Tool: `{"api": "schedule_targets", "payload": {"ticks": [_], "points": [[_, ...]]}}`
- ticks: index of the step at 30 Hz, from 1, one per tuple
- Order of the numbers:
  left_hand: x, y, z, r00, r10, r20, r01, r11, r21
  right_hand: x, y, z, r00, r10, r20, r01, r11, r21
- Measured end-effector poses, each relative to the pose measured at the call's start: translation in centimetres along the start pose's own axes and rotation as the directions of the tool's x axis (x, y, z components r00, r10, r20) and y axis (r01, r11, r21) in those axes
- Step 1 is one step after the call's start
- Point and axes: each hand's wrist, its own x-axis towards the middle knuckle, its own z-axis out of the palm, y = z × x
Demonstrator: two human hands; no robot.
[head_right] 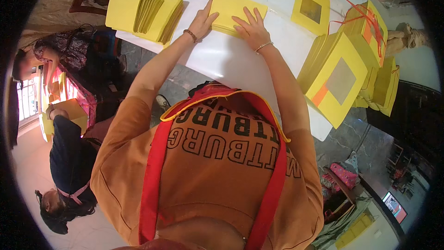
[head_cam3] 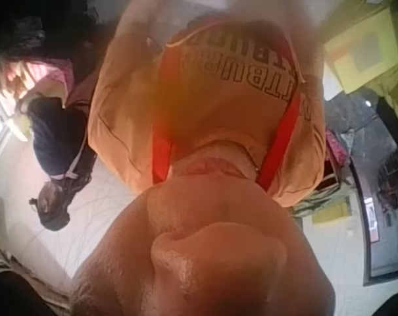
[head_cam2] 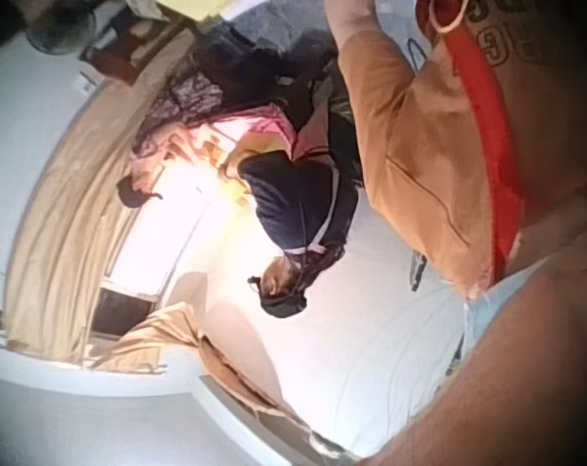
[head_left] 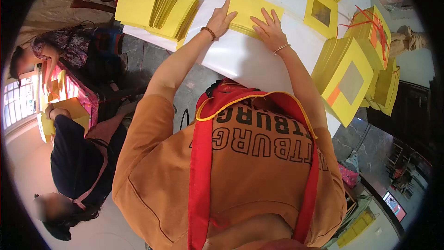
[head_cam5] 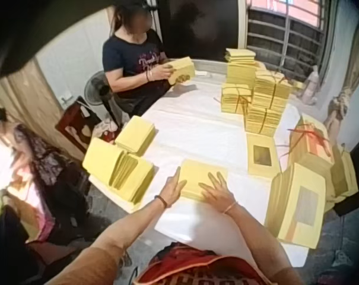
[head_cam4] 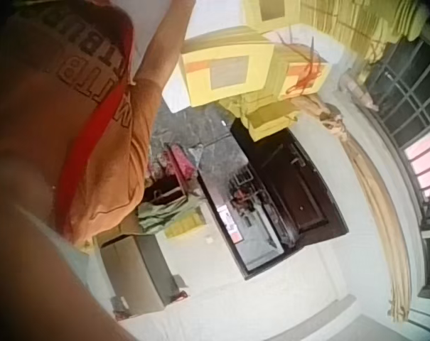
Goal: The recorder is folding and stacking individual yellow paper sheets into larger piles.
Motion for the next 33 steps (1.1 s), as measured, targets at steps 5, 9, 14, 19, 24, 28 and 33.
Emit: {"api": "schedule_targets", "payload": {"ticks": [5,9,14,19,24,28,33], "points": [[0.4,-1.1,-1.1,0.998,-0.034,0.046,0.036,0.999,-0.034,0.9,-2.5,-1.3,0.998,0.058,0.039,-0.058,0.998,0.021],[0.6,-1.0,-1.2,0.99,-0.12,0.077,0.123,0.992,-0.037,0.6,-2.6,-1.2,0.999,0.043,-0.006,-0.043,0.999,-0.025],[0.9,0.6,-0.8,0.99,-0.121,0.076,0.095,0.956,0.278,0.0,-1.9,-0.4,0.996,0.026,-0.09,-0.025,1.0,0.012],[0.2,0.9,-1.1,0.952,-0.306,-0.026,0.307,0.951,0.032,-0.4,-2.0,0.8,0.889,0.378,-0.26,-0.334,0.921,0.198],[1.9,2.0,-1.6,0.855,-0.518,-0.002,0.51,0.84,0.185,-0.4,-3.0,1.4,0.665,0.645,-0.377,-0.485,0.756,0.439],[2.9,1.7,-2.3,0.738,-0.632,0.238,0.669,0.733,-0.127,-0.8,-3.6,0.1,0.73,0.63,-0.266,-0.482,0.75,0.452],[4.0,-0.8,-1.4,0.596,-0.606,0.528,0.803,0.428,-0.415,-1.5,-3.7,-0.1,0.67,0.71,-0.218,-0.452,0.623,0.639]]}}
